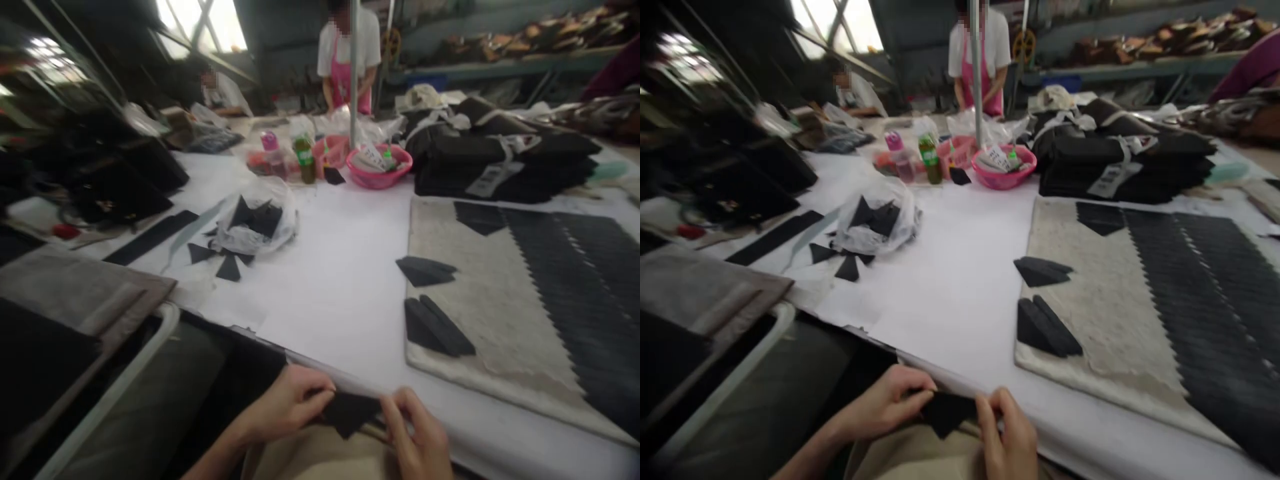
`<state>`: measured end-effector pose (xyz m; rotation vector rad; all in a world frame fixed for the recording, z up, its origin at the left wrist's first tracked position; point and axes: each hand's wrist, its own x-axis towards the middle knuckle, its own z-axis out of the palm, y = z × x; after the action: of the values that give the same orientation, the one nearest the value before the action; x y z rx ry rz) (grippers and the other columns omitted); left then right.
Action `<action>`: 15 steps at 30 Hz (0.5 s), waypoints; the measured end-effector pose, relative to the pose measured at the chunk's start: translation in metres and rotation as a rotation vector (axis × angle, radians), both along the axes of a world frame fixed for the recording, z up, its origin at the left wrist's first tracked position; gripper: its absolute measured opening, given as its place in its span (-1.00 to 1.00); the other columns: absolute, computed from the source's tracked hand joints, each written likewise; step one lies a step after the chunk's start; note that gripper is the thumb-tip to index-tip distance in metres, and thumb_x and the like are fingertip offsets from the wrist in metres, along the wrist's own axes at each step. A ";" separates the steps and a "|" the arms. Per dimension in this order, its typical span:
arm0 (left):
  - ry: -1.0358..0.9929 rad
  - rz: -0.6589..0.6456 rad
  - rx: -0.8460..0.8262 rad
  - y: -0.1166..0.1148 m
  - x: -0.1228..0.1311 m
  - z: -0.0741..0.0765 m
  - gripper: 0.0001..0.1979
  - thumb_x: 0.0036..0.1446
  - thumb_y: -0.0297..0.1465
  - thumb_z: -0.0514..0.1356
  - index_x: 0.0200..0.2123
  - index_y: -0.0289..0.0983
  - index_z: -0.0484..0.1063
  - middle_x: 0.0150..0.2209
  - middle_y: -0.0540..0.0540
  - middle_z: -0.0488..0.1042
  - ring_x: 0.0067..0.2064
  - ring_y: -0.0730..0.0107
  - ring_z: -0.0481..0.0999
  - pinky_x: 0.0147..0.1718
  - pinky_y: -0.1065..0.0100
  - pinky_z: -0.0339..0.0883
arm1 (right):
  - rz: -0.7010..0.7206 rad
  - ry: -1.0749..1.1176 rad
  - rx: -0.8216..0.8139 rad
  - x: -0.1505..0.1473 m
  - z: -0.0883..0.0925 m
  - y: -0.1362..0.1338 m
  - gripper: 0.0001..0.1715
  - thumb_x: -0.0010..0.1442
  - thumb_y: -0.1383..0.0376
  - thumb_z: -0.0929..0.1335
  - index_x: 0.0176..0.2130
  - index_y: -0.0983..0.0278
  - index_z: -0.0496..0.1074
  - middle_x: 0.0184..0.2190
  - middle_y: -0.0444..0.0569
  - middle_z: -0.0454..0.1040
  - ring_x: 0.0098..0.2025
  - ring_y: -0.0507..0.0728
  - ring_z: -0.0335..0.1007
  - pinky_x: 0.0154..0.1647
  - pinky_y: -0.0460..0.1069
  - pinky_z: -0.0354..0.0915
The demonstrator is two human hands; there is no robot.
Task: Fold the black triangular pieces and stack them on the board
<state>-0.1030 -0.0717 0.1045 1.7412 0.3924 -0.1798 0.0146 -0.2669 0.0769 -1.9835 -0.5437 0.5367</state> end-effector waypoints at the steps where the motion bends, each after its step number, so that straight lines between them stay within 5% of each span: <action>1: 0.028 -0.019 0.063 0.002 0.000 -0.002 -0.72 0.29 -0.26 0.11 -0.36 -0.29 0.50 -0.45 -0.01 0.44 -0.40 0.44 0.38 -0.39 0.44 0.22 | 0.010 0.056 0.035 -0.001 0.001 -0.004 -0.47 0.25 -0.12 0.23 -0.53 0.19 0.24 -0.62 -0.16 0.25 -0.53 0.07 0.22 -0.47 -0.04 0.23; 8: 0.131 0.038 0.060 0.012 -0.001 -0.005 -0.60 0.28 -0.18 0.09 -0.46 -0.34 0.47 -0.46 -0.06 0.50 -0.39 0.40 0.45 -0.33 0.43 0.26 | -0.076 0.324 0.146 0.010 0.004 0.002 -0.54 0.28 -0.03 0.26 -0.48 0.22 0.25 -0.61 -0.20 0.28 -0.54 0.02 0.21 -0.44 -0.09 0.18; 15: 0.123 0.081 -0.003 0.008 0.002 -0.010 -0.62 0.27 -0.19 0.10 -0.46 -0.33 0.46 -0.47 -0.07 0.51 -0.39 0.38 0.47 -0.32 0.43 0.27 | -0.174 0.495 0.258 0.011 -0.011 0.000 -0.50 0.30 -0.04 0.25 -0.48 0.25 0.35 -0.60 -0.15 0.35 -0.50 0.03 0.25 -0.36 -0.08 0.21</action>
<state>-0.1013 -0.0641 0.0947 1.7123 0.5519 -0.2298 0.0252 -0.2666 0.0656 -1.5589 -0.1215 0.7748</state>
